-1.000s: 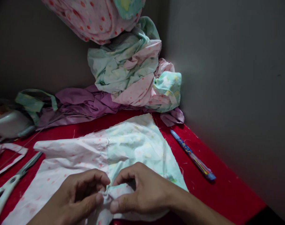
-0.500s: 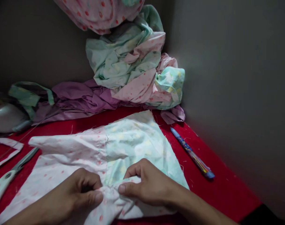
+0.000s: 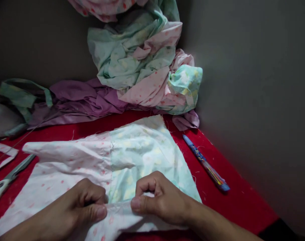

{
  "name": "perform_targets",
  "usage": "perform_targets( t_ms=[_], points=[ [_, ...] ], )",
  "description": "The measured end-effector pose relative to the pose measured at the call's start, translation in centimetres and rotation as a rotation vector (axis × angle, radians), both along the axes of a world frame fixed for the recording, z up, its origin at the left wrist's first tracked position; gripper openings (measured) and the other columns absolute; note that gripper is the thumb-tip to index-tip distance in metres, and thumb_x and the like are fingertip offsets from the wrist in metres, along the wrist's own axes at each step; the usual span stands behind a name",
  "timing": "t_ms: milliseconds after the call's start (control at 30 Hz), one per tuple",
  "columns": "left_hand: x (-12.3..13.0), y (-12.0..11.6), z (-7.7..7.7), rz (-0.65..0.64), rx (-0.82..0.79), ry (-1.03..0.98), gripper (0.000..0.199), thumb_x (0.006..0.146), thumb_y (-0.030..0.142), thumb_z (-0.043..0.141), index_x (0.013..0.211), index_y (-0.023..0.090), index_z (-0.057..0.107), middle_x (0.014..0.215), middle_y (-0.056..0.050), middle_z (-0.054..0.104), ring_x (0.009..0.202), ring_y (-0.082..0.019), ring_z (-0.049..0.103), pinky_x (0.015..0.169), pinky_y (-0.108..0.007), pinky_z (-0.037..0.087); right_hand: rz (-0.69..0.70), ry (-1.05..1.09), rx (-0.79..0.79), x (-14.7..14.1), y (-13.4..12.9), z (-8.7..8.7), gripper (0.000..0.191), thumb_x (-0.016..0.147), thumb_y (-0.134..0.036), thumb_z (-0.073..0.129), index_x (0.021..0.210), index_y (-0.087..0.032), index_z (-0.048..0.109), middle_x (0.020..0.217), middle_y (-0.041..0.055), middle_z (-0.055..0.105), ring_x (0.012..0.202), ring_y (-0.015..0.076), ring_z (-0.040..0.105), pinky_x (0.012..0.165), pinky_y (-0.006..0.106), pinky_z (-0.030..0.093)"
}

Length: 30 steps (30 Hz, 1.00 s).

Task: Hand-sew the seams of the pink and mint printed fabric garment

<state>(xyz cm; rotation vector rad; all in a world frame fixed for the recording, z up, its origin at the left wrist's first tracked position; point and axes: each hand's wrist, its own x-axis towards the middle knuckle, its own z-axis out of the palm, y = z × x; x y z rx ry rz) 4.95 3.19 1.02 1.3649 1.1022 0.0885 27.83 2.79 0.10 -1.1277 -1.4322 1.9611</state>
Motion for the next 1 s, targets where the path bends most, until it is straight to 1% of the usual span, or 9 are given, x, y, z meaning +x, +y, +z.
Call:
perform_targets(
  t_ms=[200, 367, 433, 567, 633, 700, 767, 867, 1000],
  points=[
    [0.2, 0.1, -0.2, 0.023, 0.019, -0.009, 0.030, 0.075, 0.034, 0.050, 0.053, 0.019, 0.035, 0.053, 0.006, 0.026, 0.051, -0.010, 0.023, 0.045, -0.024, 0.016, 0.015, -0.016, -0.004, 0.1, 0.3, 0.4, 0.036, 0.071, -0.043, 0.064, 0.057, -0.012, 0.052, 0.052, -0.0056, 0.036, 0.050, 0.0061, 0.030, 0.047, 0.018, 0.025],
    [0.3, 0.5, 0.1, -0.026, -0.030, -0.043, 0.027, 0.076, 0.033, 0.049, 0.055, 0.018, 0.040, 0.054, 0.005, 0.030, 0.051, -0.010, 0.025, 0.045, -0.023, 0.019, 0.060, -0.077, 0.099, -0.4, 0.8, 1.0, 0.027, 0.074, -0.036, 0.061, 0.085, -0.012, 0.067, 0.074, 0.0023, 0.059, 0.068, 0.0123, 0.049, 0.063, 0.022, 0.038],
    [0.6, 0.3, 0.7, 0.048, -0.024, -0.031, 0.022, 0.074, 0.033, 0.052, 0.061, 0.016, 0.049, 0.056, 0.004, 0.037, 0.053, -0.010, 0.032, 0.047, -0.022, 0.024, 0.079, -0.093, 0.053, -0.5, 0.9, 1.1, 0.026, 0.071, -0.033, 0.064, 0.083, -0.011, 0.068, 0.071, 0.0024, 0.060, 0.063, 0.0112, 0.049, 0.059, 0.021, 0.037],
    [2.3, -1.0, 2.3, 0.366, 0.182, 0.033, 0.020, 0.073, 0.037, 0.053, 0.074, 0.017, 0.056, 0.058, 0.003, 0.048, 0.054, -0.012, 0.040, 0.048, -0.021, 0.029, 0.016, -0.082, -0.069, -0.7, 1.0, 0.9, 0.017, 0.066, -0.024, 0.066, 0.072, -0.009, 0.067, 0.059, -0.0005, 0.054, 0.053, 0.0071, 0.042, 0.049, 0.018, 0.031],
    [3.3, -2.0, 2.5, 0.386, 0.107, -0.031, 0.024, 0.071, 0.041, 0.054, 0.069, 0.017, 0.055, 0.051, 0.004, 0.044, 0.047, -0.010, 0.035, 0.044, -0.021, 0.025, -0.013, -0.084, -0.063, -0.8, 0.9, 0.8, 0.013, 0.066, -0.021, 0.064, 0.070, -0.009, 0.066, 0.058, -0.0011, 0.053, 0.053, 0.0072, 0.042, 0.049, 0.018, 0.031],
    [4.1, -2.7, 1.9, 0.407, 0.043, -0.088, 0.023, 0.069, 0.039, 0.055, 0.064, 0.016, 0.052, 0.047, 0.005, 0.040, 0.044, -0.009, 0.032, 0.042, -0.020, 0.021, -0.033, -0.127, -0.031, -0.9, 0.6, 0.6, 0.009, 0.067, -0.018, 0.061, 0.069, -0.010, 0.064, 0.058, -0.0014, 0.052, 0.054, 0.0075, 0.042, 0.050, 0.018, 0.031],
    [4.5, -3.0, 1.0, 0.454, 0.072, -0.076, 0.019, 0.070, 0.035, 0.054, 0.063, 0.017, 0.051, 0.045, 0.006, 0.039, 0.043, -0.008, 0.032, 0.041, -0.020, 0.021, -0.067, -0.184, 0.016, -1.0, 0.2, 0.4, 0.008, 0.068, -0.014, 0.057, 0.071, -0.010, 0.063, 0.061, -0.0012, 0.053, 0.057, 0.0082, 0.043, 0.053, 0.019, 0.033],
    [4.4, -3.0, -0.3, 0.454, 0.187, -0.038, 0.014, 0.072, 0.029, 0.052, 0.064, 0.018, 0.050, 0.045, 0.006, 0.040, 0.041, -0.009, 0.034, 0.039, -0.020, 0.023, -0.115, -0.236, 0.140, -0.9, -0.4, 0.2, 0.015, 0.066, -0.007, 0.053, 0.078, -0.013, 0.060, 0.068, -0.0007, 0.054, 0.064, 0.0105, 0.047, 0.059, 0.021, 0.038],
    [4.0, -2.8, -0.9, 0.345, 0.445, -0.009, 0.011, 0.071, 0.018, 0.049, 0.061, 0.018, 0.053, 0.054, 0.003, 0.047, 0.048, -0.010, 0.043, 0.043, -0.019, 0.033, -0.070, -0.276, 0.241, -0.7, -0.7, 0.3, 0.026, 0.061, -0.003, 0.054, 0.084, -0.016, 0.057, 0.076, -0.0005, 0.054, 0.072, 0.0127, 0.048, 0.065, 0.023, 0.040]
  ],
)
